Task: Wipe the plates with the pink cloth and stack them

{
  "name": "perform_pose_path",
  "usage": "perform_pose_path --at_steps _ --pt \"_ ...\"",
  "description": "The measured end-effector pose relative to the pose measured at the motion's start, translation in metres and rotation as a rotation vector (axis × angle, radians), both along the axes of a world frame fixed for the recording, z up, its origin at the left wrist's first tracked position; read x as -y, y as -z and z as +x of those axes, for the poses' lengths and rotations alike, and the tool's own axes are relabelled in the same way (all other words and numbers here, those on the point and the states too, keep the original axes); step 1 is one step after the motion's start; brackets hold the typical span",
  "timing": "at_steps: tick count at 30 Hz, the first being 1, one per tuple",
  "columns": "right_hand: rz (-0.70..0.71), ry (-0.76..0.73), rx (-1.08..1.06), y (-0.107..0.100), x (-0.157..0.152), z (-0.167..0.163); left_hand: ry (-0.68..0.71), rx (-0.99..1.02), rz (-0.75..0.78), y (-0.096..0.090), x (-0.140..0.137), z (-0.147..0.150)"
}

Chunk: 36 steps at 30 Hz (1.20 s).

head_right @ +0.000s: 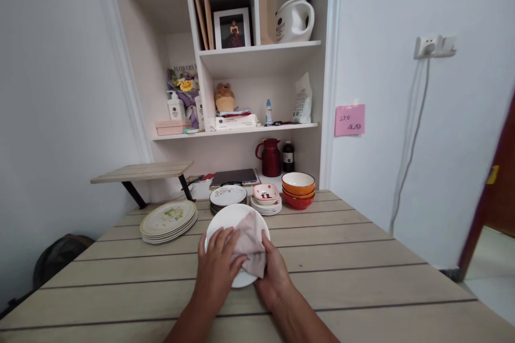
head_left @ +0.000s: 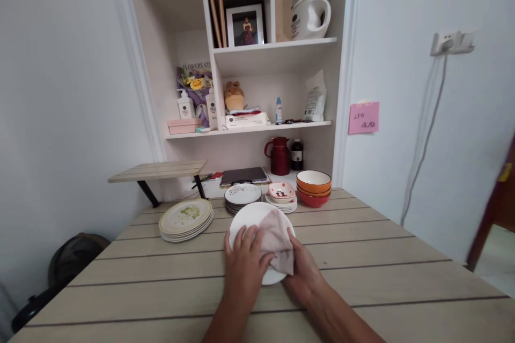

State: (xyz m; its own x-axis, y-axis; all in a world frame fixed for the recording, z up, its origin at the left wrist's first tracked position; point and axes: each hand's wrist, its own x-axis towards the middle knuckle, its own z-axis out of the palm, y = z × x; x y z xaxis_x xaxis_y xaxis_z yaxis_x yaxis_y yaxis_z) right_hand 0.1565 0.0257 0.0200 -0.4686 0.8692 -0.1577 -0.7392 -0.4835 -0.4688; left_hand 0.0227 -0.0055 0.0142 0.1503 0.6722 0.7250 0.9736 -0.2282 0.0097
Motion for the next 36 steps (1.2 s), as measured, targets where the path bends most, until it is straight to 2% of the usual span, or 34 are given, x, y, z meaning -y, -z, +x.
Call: perform_pose_path --at_steps 4,7,12,17,20,23,27,30,33,36 --pt "-0.053 0.029 0.006 0.004 -0.003 0.001 -0.165 0.075 -0.047 0.002 0.0 -0.006" --pt "-0.107 0.098 0.049 0.006 -0.005 0.004 -0.197 0.086 -0.053 0.006 -0.003 -0.013" --pt "-0.07 0.096 0.036 0.004 -0.005 0.006 -0.057 0.076 -0.013 0.007 -0.003 -0.016" --pt "-0.025 0.01 0.013 0.002 0.001 0.001 0.166 -0.017 0.071 0.006 0.0 -0.008" --pt "0.018 -0.048 0.0 0.004 0.004 -0.003 0.229 -0.077 0.141 0.007 -0.002 -0.002" --pt "0.057 -0.071 -0.019 0.006 0.006 -0.006 0.166 -0.073 0.129 0.006 -0.004 0.0" --pt "0.038 -0.103 0.006 0.004 0.008 -0.007 -0.073 0.045 -0.003 -0.002 -0.003 -0.008" --pt "-0.029 -0.091 0.05 0.002 0.01 -0.007 -0.2 0.125 -0.016 -0.006 -0.002 -0.019" --pt "-0.096 -0.062 0.067 0.0 0.01 -0.006 -0.235 0.154 -0.001 -0.004 -0.004 -0.026" --pt "-0.107 -0.008 0.063 0.0 0.008 -0.002 -0.15 0.132 -0.029 -0.001 -0.005 -0.024"
